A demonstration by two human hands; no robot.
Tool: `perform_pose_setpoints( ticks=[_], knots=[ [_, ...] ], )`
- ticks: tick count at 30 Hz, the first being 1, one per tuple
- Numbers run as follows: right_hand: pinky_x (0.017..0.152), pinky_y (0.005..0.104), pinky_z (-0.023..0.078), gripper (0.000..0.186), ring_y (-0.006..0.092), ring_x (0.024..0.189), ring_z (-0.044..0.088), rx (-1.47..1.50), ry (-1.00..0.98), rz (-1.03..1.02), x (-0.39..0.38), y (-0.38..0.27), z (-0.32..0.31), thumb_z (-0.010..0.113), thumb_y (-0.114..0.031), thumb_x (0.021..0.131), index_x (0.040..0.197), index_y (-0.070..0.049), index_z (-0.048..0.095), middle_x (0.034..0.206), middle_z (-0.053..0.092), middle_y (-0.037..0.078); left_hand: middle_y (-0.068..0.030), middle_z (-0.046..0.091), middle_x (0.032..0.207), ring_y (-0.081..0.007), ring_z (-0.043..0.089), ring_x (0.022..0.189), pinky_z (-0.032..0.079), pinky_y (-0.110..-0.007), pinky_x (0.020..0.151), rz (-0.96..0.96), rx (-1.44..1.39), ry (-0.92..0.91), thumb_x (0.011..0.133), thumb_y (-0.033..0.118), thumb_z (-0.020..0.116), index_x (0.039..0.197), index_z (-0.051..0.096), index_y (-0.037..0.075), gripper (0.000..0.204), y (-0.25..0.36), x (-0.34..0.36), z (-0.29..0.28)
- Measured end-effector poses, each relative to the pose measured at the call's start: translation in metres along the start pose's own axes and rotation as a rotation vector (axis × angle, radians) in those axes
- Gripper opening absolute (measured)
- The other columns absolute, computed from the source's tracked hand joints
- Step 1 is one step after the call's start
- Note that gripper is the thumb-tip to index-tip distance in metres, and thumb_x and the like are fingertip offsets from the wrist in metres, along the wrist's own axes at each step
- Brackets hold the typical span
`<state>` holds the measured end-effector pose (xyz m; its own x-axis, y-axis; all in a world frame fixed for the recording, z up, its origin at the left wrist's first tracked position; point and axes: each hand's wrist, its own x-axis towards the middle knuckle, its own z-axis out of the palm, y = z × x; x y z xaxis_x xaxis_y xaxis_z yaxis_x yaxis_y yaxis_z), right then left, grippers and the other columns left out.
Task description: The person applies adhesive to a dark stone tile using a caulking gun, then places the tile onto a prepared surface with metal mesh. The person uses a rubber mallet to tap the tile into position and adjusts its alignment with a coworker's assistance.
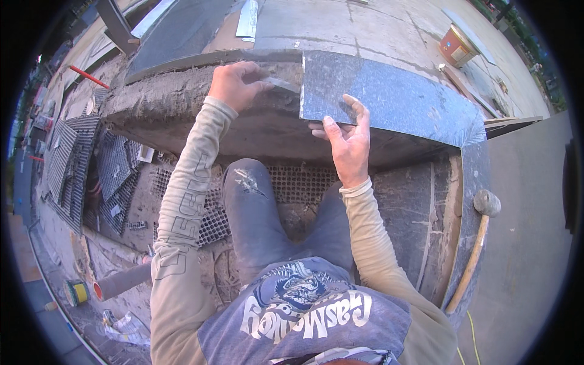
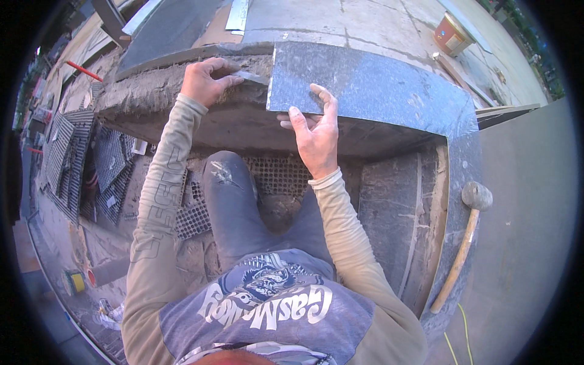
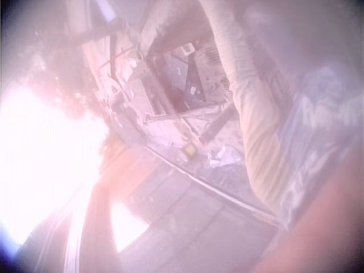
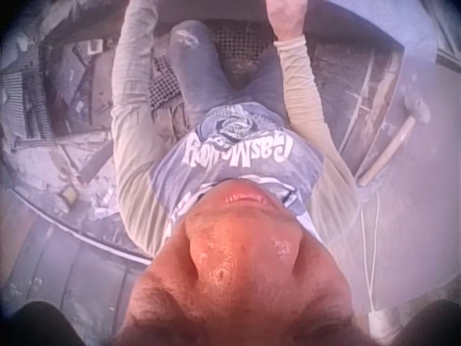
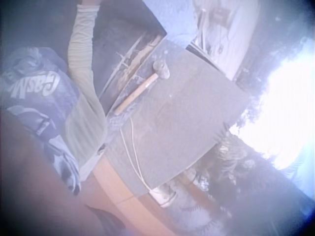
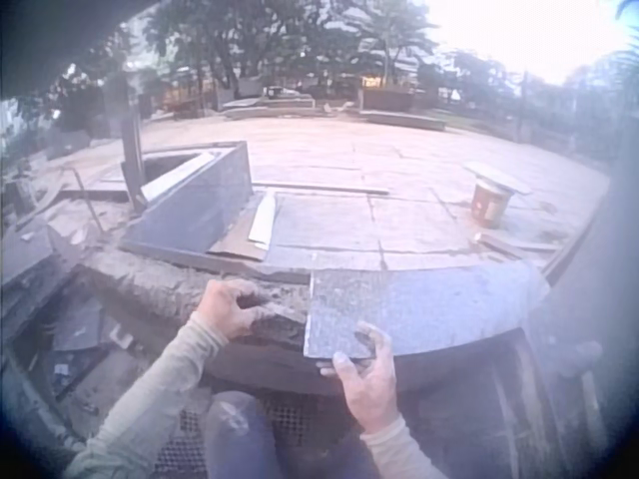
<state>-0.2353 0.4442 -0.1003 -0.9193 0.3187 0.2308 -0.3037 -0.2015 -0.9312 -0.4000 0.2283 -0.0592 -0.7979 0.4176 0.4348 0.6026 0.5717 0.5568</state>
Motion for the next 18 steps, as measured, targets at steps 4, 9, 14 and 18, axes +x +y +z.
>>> perform_pose_setpoints(
  ticks=[4, 9, 14, 18],
  knots=[
    [0.083, 0.0337, 0.064, 0.056, 0.0257, 0.097, 0.073, -0.004, 0.005, -0.011, 0.000, 0.001, 0.000, 0.063, -0.002, 0.099, 0.145, 0.003, 0.033, 0.137, 0.047, 0.021, -0.0113, 0.077, 0.094, -0.0224, 0.074, 0.083, 0.058, -0.033, 0.079, 0.012, 0.018, -0.031, 0.078, 0.017, 0.088, 0.100, 0.079, 0.002, 0.028, -0.003, -0.002, 0.004],
    [0.082, 0.0340, 0.064, 0.055, 0.0261, 0.095, 0.074, -0.003, 0.037, -0.016, 0.000, -0.004, 0.007, 0.062, -0.001, 0.099, 0.146, 0.002, 0.033, 0.132, 0.052, 0.021, -0.0093, 0.076, 0.099, -0.0218, 0.073, 0.084, 0.058, -0.034, 0.080, 0.056, 0.058, -0.019, 0.080, 0.016, 0.086, 0.105, 0.079, 0.006, 0.027, -0.003, 0.001, 0.001],
    [0.071, 0.0300, 0.061, 0.053, 0.0225, 0.082, 0.074, -0.091, 0.106, 0.027, -0.016, -0.016, -0.008, 0.062, -0.004, 0.099, 0.144, 0.002, 0.035, 0.098, 0.067, 0.015, -0.0232, 0.062, 0.133, -0.0348, 0.061, 0.120, 0.049, -0.043, 0.105, 0.191, 0.247, -0.104, 0.079, 0.047, 0.084, 0.138, 0.057, -0.002, 0.081, 0.032, 0.016, -0.006],
    [0.059, 0.0235, 0.054, 0.034, 0.0124, 0.066, 0.067, -0.282, 0.300, -0.084, -0.023, -0.013, -0.033, 0.070, -0.013, 0.098, 0.122, 0.001, 0.050, 0.083, 0.066, 0.008, -0.0330, 0.046, 0.148, -0.0439, 0.044, 0.140, 0.032, -0.053, 0.121, 0.501, 0.213, -0.237, 0.071, 0.072, 0.079, 0.148, 0.039, -0.012, 0.121, 0.072, 0.008, 0.019]
  ],
)
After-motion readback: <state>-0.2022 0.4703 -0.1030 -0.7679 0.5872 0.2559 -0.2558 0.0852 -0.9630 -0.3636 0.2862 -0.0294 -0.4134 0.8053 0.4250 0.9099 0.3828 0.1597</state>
